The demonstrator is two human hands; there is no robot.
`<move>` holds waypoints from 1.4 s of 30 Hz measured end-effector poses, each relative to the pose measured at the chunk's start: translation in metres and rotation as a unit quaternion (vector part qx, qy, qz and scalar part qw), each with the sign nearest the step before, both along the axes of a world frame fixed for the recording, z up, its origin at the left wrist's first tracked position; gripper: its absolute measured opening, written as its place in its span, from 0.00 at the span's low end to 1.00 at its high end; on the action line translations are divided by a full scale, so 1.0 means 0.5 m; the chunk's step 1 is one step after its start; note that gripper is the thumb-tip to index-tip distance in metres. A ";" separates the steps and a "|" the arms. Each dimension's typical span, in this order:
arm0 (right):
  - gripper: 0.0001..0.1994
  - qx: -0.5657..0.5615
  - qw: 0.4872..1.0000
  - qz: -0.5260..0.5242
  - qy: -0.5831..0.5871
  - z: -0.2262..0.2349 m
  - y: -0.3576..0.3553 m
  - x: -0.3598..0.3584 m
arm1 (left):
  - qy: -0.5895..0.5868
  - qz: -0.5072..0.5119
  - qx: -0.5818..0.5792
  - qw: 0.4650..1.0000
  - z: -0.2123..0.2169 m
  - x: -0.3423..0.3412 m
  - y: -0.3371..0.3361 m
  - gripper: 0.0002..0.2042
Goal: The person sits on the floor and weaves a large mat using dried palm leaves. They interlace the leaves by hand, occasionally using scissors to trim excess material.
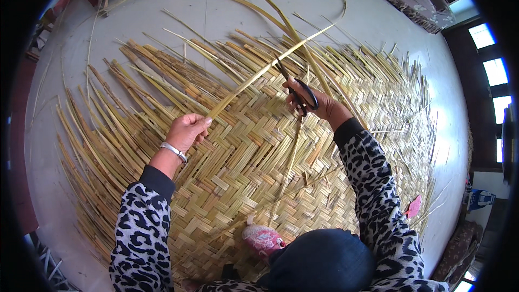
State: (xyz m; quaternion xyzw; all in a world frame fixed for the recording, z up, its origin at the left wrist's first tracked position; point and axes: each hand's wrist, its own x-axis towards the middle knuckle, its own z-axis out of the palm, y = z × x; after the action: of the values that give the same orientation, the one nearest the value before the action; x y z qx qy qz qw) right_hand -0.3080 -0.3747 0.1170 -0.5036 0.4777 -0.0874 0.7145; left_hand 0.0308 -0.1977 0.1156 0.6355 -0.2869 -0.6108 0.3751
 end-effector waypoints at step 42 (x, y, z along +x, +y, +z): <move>0.17 -0.458 0.729 0.499 0.104 -0.005 0.209 0.405 | -0.496 -0.029 -0.015 0.868 -0.016 0.088 0.268 0.10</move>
State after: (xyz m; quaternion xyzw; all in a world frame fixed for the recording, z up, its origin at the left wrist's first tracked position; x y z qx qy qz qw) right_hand -0.1057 -0.2704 0.1143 -0.9414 0.1311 0.1262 0.2841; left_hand 0.0746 -0.0635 0.1077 0.8406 -0.4622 -0.2216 0.1752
